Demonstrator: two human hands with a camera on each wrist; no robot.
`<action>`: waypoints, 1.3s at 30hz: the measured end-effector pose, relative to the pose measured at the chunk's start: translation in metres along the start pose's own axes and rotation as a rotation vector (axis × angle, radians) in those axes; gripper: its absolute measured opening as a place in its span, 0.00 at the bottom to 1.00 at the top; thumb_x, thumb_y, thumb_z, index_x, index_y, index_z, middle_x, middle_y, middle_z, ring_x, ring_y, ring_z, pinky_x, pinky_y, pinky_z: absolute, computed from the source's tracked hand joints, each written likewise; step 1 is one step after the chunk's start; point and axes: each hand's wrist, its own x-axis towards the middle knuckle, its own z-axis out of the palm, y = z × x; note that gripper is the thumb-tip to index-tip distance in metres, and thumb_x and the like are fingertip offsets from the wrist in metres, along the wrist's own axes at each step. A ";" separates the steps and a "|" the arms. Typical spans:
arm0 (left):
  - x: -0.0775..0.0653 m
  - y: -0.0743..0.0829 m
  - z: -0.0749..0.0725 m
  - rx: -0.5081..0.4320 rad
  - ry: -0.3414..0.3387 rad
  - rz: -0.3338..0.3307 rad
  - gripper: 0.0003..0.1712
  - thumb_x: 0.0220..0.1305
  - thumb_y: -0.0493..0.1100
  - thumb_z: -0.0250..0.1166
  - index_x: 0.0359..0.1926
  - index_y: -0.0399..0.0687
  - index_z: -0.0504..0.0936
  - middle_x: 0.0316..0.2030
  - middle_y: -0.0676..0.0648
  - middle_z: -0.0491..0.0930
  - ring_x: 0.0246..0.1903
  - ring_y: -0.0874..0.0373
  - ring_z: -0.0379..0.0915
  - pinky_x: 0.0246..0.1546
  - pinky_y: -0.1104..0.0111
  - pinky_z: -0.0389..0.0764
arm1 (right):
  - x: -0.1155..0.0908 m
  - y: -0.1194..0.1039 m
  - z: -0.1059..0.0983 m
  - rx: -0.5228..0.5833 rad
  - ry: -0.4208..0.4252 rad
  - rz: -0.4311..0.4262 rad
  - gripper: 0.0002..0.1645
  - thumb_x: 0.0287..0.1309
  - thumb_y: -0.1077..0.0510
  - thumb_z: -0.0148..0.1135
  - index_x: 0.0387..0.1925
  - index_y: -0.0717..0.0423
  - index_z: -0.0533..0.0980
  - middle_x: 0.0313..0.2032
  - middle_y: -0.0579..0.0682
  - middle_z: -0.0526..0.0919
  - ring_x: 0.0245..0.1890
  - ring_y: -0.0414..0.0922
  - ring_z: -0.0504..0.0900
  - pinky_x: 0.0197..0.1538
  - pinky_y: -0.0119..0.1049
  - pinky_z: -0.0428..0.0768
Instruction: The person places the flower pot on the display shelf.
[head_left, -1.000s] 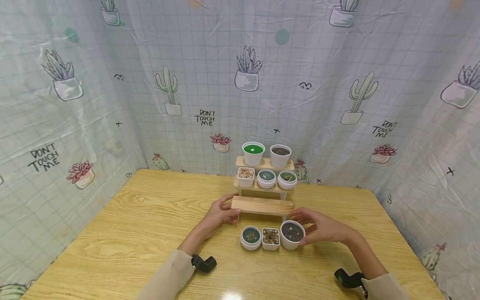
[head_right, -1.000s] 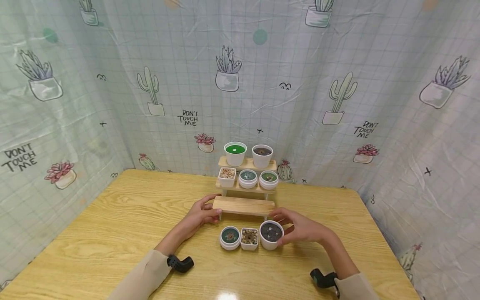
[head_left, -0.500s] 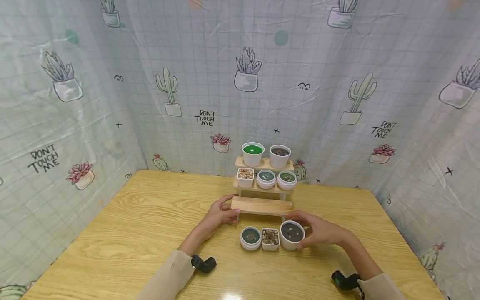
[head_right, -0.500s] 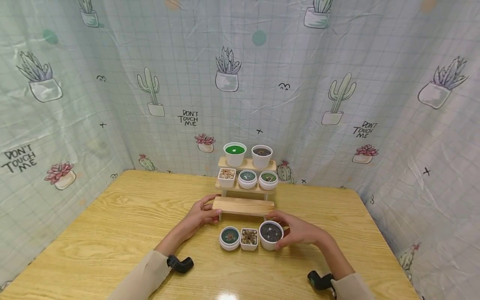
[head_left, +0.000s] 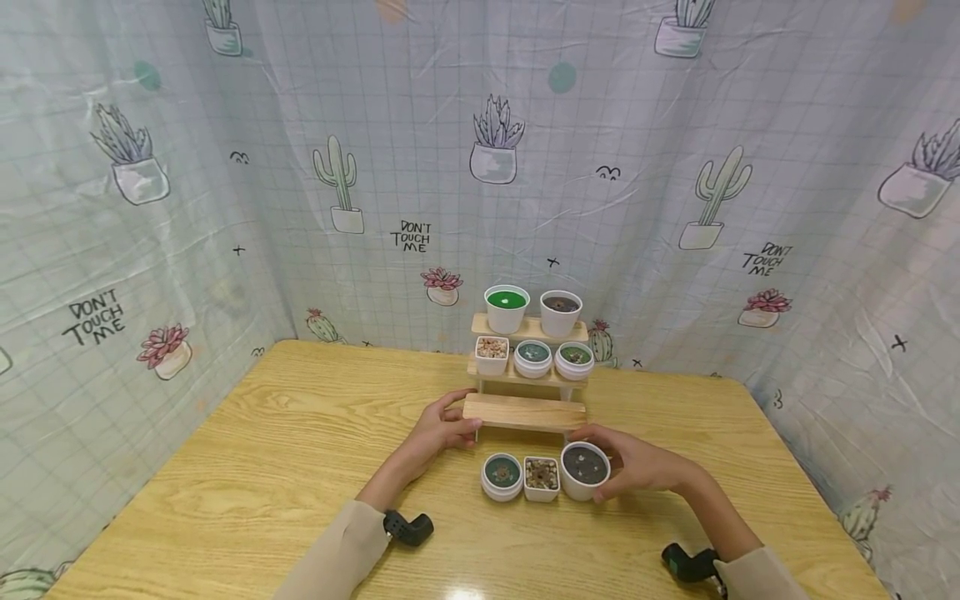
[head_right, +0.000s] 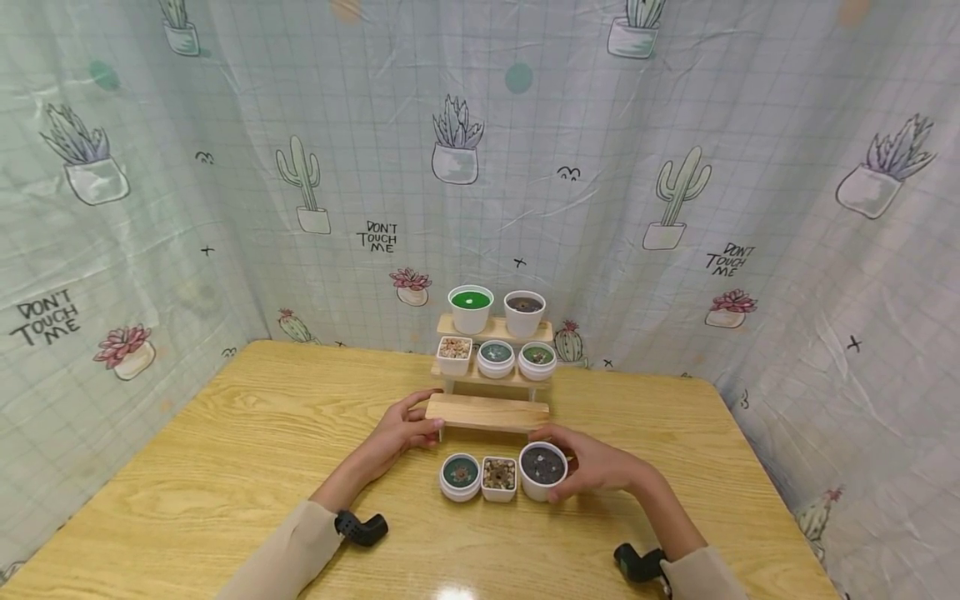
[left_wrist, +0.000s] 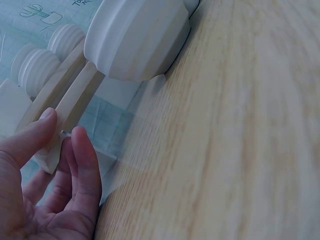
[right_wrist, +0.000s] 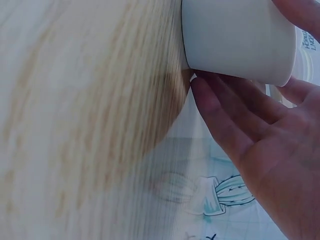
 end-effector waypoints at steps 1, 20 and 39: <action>0.000 0.000 0.000 0.000 0.001 -0.001 0.44 0.66 0.36 0.71 0.78 0.46 0.60 0.37 0.46 0.82 0.36 0.57 0.83 0.42 0.63 0.91 | 0.000 0.000 0.000 0.000 -0.002 -0.001 0.50 0.54 0.62 0.77 0.73 0.68 0.60 0.69 0.70 0.68 0.61 0.33 0.75 0.62 0.26 0.77; 0.001 -0.002 -0.001 0.002 -0.001 -0.019 0.44 0.66 0.37 0.71 0.78 0.46 0.60 0.38 0.47 0.82 0.35 0.58 0.83 0.41 0.64 0.91 | 0.000 0.003 0.001 -0.016 0.001 -0.022 0.46 0.55 0.62 0.77 0.70 0.69 0.63 0.69 0.71 0.68 0.63 0.29 0.72 0.64 0.23 0.73; 0.001 -0.001 -0.001 0.014 -0.001 -0.011 0.44 0.67 0.37 0.70 0.78 0.46 0.60 0.36 0.48 0.81 0.34 0.58 0.83 0.41 0.64 0.91 | -0.003 -0.005 -0.003 -0.064 0.069 -0.037 0.44 0.55 0.63 0.76 0.69 0.66 0.65 0.63 0.65 0.75 0.58 0.34 0.77 0.60 0.27 0.78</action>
